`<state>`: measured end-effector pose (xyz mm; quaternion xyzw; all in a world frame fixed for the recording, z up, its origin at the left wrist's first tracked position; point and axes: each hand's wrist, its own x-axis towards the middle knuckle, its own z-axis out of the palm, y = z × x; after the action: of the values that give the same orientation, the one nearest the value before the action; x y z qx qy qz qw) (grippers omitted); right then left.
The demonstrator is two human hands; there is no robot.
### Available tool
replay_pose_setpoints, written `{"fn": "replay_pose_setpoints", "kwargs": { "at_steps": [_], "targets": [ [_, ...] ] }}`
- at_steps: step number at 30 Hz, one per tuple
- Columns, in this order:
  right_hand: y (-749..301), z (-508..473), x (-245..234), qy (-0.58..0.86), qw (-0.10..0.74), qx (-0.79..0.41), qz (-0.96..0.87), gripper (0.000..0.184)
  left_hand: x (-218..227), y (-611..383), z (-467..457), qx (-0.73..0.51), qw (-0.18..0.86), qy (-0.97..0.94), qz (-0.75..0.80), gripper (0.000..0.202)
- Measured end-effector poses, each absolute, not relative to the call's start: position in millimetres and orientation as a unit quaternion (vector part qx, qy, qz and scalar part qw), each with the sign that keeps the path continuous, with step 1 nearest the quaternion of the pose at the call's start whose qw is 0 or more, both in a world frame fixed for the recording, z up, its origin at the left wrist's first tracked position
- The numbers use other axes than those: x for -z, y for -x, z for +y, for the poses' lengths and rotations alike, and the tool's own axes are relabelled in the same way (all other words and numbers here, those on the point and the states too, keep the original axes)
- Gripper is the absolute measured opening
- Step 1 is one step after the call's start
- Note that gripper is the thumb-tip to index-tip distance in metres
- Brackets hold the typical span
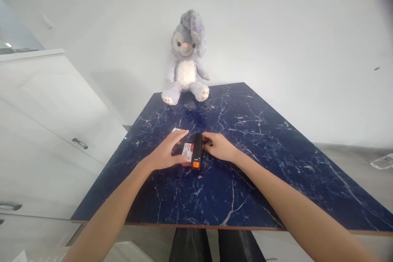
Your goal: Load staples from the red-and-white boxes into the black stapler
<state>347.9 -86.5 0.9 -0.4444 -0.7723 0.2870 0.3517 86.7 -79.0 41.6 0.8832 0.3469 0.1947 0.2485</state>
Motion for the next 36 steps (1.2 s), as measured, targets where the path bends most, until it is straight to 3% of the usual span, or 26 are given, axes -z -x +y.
{"fn": "replay_pose_setpoints", "kwargs": {
  "at_steps": [3, 6, 13, 23, 25, 28, 30, 33, 36],
  "targets": [
    [-348, -87, -1, 0.448, 0.353, -0.293, -0.767, 0.026, -35, -82, -69, -0.274, 0.164, -0.862, 0.394, 0.052],
    [-348, -87, -1, 0.448, 0.351, -0.302, -0.764, 0.028, -24, -79, -58, -0.273, 0.136, -0.829, 0.468, 0.054],
    [-348, -86, 1, 0.442, 0.350, -0.295, -0.772, 0.024, -13, -88, -61, -0.236, 0.252, -0.814, 0.467, 0.058],
    [-348, -87, 0, 0.444, 0.347, -0.269, -0.781, 0.022, -32, -93, -78, -0.202, 0.375, -0.815, 0.394, 0.058],
    [-348, -88, -4, 0.461, 0.351, -0.245, -0.778, 0.023, -43, -83, -78, -0.152, 0.377, -0.832, 0.376, 0.067],
    [-350, -91, -9, 0.517, 0.339, -0.200, -0.760, 0.019, -56, -71, -80, -0.073, 0.369, -0.856, 0.355, 0.102],
    [-352, -92, -12, 0.539, 0.303, -0.198, -0.761, 0.012, -59, -70, -81, -0.049, 0.380, -0.849, 0.363, 0.115],
    [-353, -93, -13, 0.530, 0.263, -0.222, -0.775, 0.007, -56, -77, -83, -0.045, 0.426, -0.819, 0.383, 0.114],
    [-351, -94, -12, 0.525, 0.278, -0.230, -0.771, 0.006, -50, -86, -85, -0.054, 0.457, -0.801, 0.384, 0.115]
  ]
}}
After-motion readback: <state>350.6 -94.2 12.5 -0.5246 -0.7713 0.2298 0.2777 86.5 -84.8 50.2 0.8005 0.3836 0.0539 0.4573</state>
